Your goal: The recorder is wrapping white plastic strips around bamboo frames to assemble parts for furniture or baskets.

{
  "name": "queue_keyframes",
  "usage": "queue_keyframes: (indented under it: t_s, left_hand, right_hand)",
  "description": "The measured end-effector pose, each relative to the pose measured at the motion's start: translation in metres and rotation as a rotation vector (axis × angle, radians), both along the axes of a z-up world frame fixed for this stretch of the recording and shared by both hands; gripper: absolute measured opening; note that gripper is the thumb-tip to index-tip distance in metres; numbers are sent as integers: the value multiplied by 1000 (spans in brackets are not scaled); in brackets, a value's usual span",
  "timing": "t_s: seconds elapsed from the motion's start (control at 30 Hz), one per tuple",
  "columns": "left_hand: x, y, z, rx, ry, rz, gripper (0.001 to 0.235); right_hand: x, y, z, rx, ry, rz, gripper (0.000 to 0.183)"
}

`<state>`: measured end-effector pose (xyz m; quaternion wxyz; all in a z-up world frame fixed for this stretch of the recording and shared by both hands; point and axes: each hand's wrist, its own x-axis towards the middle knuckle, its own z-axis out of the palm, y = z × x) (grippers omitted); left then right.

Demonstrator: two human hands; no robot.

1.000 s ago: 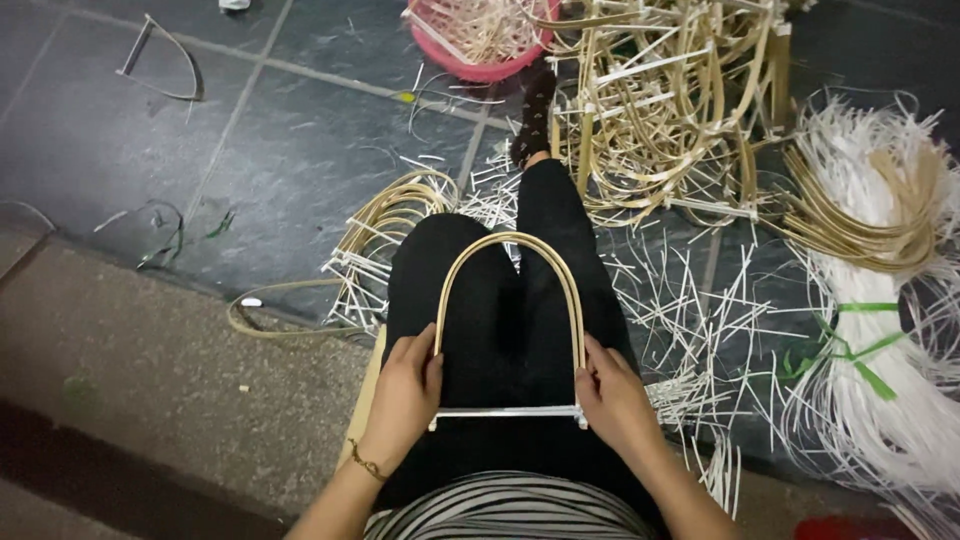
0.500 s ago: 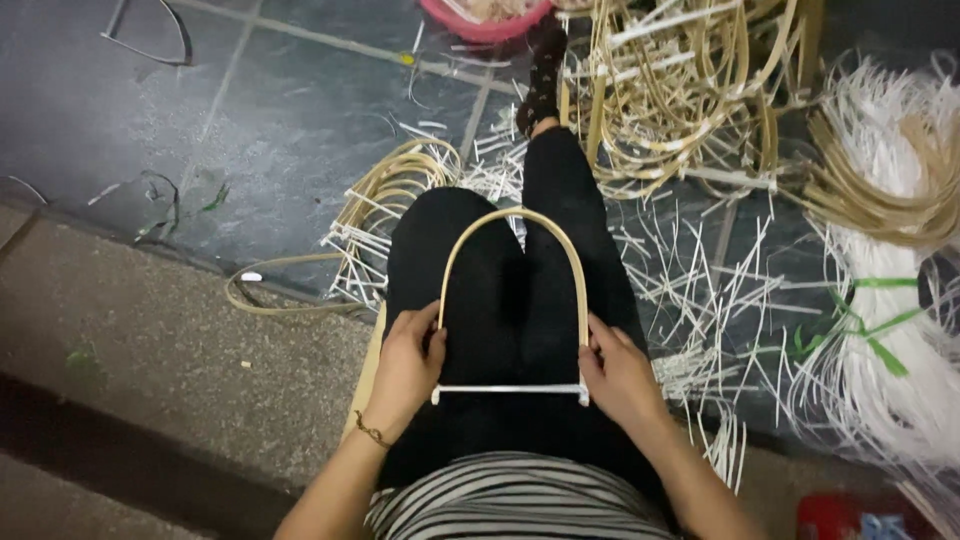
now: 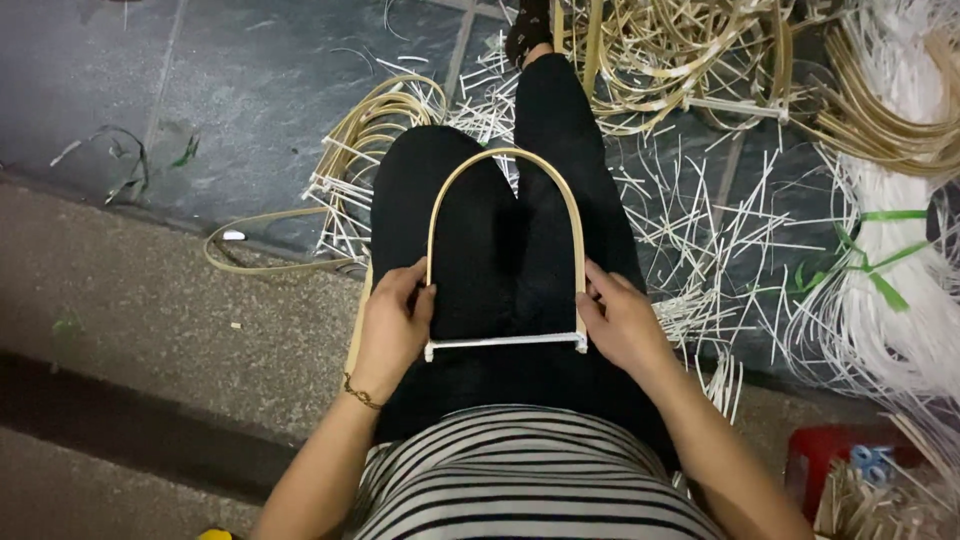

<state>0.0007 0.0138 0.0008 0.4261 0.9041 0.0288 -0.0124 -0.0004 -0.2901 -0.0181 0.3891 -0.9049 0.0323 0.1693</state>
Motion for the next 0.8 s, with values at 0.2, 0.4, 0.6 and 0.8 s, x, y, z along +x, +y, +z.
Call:
queue_keyframes:
  t_s: [0.2,0.4,0.6,0.8]
  left_hand:
    - [-1,1,1,-21,49,13,36]
    - [-3,5,-12,-65,-12,15,37]
    - [-5,7,-15,-135,37,72,36]
    - [2,19,-39,-354,162,72,36]
  right_hand:
    - [2,1,1,-28,-31,36,51]
    - [2,-1,-1,18,41,22,56]
    - [2,-8,-4,186,198,-72,68]
    - [-3,-12,2,516,256,-210,57]
